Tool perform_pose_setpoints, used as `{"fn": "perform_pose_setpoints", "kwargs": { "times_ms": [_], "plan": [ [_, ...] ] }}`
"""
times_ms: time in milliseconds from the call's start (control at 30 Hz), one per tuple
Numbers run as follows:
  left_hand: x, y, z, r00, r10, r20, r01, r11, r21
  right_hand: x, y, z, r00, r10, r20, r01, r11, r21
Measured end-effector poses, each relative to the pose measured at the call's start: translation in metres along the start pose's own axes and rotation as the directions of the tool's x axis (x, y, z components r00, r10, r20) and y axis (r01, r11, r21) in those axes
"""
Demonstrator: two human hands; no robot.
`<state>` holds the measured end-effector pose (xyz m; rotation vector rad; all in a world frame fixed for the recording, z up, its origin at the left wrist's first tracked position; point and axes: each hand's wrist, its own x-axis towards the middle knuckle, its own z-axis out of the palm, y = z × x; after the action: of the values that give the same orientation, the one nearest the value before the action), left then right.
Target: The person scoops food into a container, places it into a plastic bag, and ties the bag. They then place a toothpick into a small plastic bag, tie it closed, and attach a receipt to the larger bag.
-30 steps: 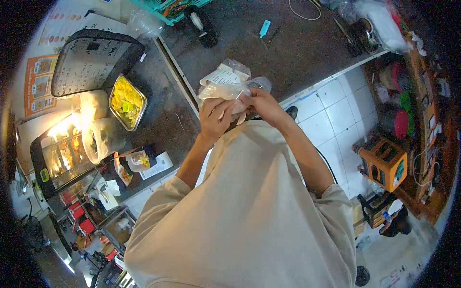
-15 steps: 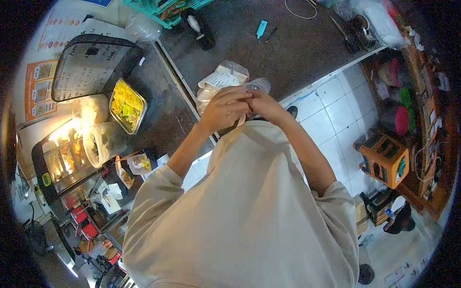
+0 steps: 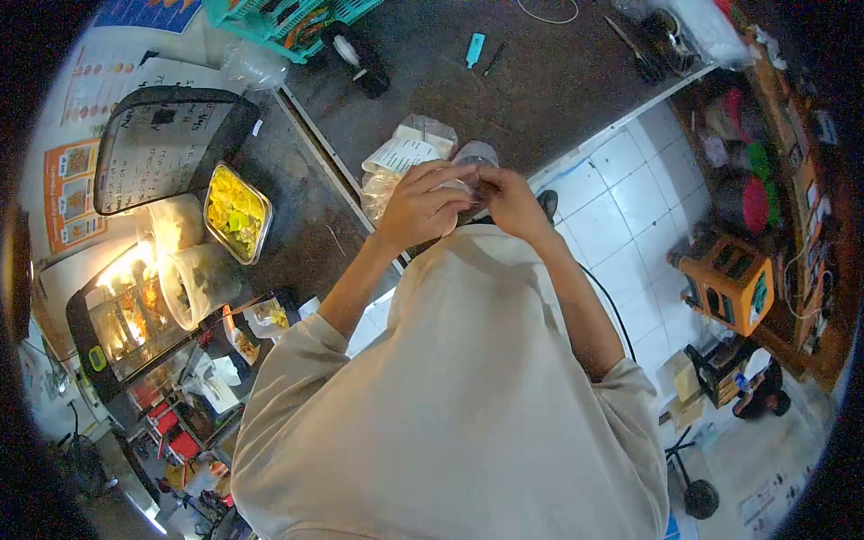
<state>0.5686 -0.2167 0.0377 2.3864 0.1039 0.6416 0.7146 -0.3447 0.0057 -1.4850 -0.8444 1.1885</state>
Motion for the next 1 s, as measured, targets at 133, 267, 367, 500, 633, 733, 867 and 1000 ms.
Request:
{"fn": "perform_pose_setpoints", "kwargs": {
  "times_ms": [133, 267, 367, 500, 633, 733, 867, 1000],
  "plan": [
    [0.002, 0.001, 0.0, 1.0, -0.005, 0.004, 0.005, 1.0, 0.011, -0.005, -0.018, 0.007, 0.964, -0.238, -0.119, 0.176, 0.907, -0.383],
    [0.002, -0.002, 0.005, 0.998, -0.058, 0.012, 0.058, 0.998, -0.023, -0.008, -0.02, 0.014, 0.933, -0.284, -0.221, 0.145, 0.858, -0.492],
    [0.008, -0.002, 0.006, 0.994, -0.104, 0.018, 0.105, 0.994, -0.043, -0.013, -0.028, 0.024, 0.91, -0.276, -0.311, 0.063, 0.83, -0.554],
    [0.019, 0.0, 0.004, 0.99, -0.135, 0.028, 0.136, 0.99, -0.039, -0.01, -0.036, 0.016, 0.872, -0.454, -0.184, 0.105, 0.54, -0.835],
    [0.023, -0.009, 0.006, 0.978, -0.207, 0.01, 0.206, 0.967, -0.148, 0.002, -0.042, 0.005, 0.9, -0.4, -0.171, 0.129, 0.62, -0.774],
    [0.028, -0.012, 0.004, 0.965, -0.258, -0.034, 0.248, 0.951, -0.187, 0.015, -0.041, -0.005, 0.885, -0.433, -0.169, 0.195, 0.676, -0.71],
    [0.032, -0.02, 0.005, 0.95, -0.307, -0.061, 0.289, 0.935, -0.203, 0.032, -0.037, -0.012, 0.905, -0.246, -0.346, 0.121, 0.931, -0.345],
    [0.032, -0.024, 0.009, 0.935, -0.353, -0.032, 0.337, 0.913, -0.231, 0.044, -0.013, -0.007, 0.867, -0.033, -0.497, 0.109, 0.986, 0.125]
  ]
}}
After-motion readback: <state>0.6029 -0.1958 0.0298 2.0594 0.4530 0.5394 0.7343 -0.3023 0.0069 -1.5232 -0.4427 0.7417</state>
